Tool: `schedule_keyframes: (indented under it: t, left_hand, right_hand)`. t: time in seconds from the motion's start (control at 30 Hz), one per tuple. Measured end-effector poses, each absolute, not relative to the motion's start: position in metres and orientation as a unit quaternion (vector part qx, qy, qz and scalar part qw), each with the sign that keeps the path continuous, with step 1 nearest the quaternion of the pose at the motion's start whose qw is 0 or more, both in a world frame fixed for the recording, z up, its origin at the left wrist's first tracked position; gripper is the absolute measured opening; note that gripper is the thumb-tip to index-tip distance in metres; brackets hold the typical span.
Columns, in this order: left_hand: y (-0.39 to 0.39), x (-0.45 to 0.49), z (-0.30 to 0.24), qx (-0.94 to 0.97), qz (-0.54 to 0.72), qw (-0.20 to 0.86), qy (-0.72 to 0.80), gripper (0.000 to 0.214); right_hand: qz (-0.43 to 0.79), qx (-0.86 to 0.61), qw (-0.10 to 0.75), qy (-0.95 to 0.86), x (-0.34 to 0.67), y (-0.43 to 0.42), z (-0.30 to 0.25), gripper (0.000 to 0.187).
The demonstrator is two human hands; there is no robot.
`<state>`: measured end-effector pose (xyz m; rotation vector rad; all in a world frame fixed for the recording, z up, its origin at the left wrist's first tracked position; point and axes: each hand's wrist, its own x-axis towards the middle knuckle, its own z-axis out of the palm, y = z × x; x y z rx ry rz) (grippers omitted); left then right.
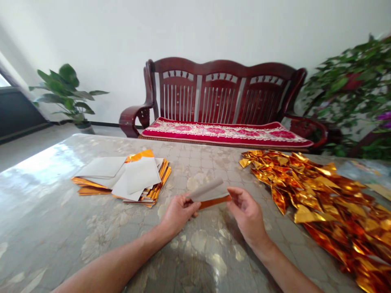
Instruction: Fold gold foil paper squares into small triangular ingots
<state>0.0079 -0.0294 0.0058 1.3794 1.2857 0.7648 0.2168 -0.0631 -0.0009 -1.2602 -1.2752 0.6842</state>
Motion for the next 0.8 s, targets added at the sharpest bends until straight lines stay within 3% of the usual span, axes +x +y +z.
schedule_keyframes:
  t: [0.17, 0.37, 0.53, 0.8]
  left_hand:
    - [-0.0271, 0.0069, -0.0019, 0.594, 0.358, 0.518, 0.5, 0.016]
    - [-0.0272, 0.007, -0.0016, 0.589, 0.36, 0.545, 0.476, 0.024]
    - [-0.0251, 0.0044, 0.0023, 0.602, 0.361, 0.494, 0.513, 0.035]
    - [-0.025, 0.0062, 0.006, 0.586, 0.38, 0.526, 0.486, 0.025]
  right_hand:
    - [0.281, -0.503, 0.598, -0.557, 0.2171, -0.0667, 0.0011, 0.027]
    - [0.166, -0.529, 0.529, -0.642, 0.2175, -0.0648, -0.0055, 0.01]
    - [0.052, -0.523, 0.506, -0.684, 0.2206, -0.0674, -0.0065, 0.026]
    - [-0.008, -0.446, 0.466, -0.764, 0.2257, -0.0673, 0.0002, 0.044]
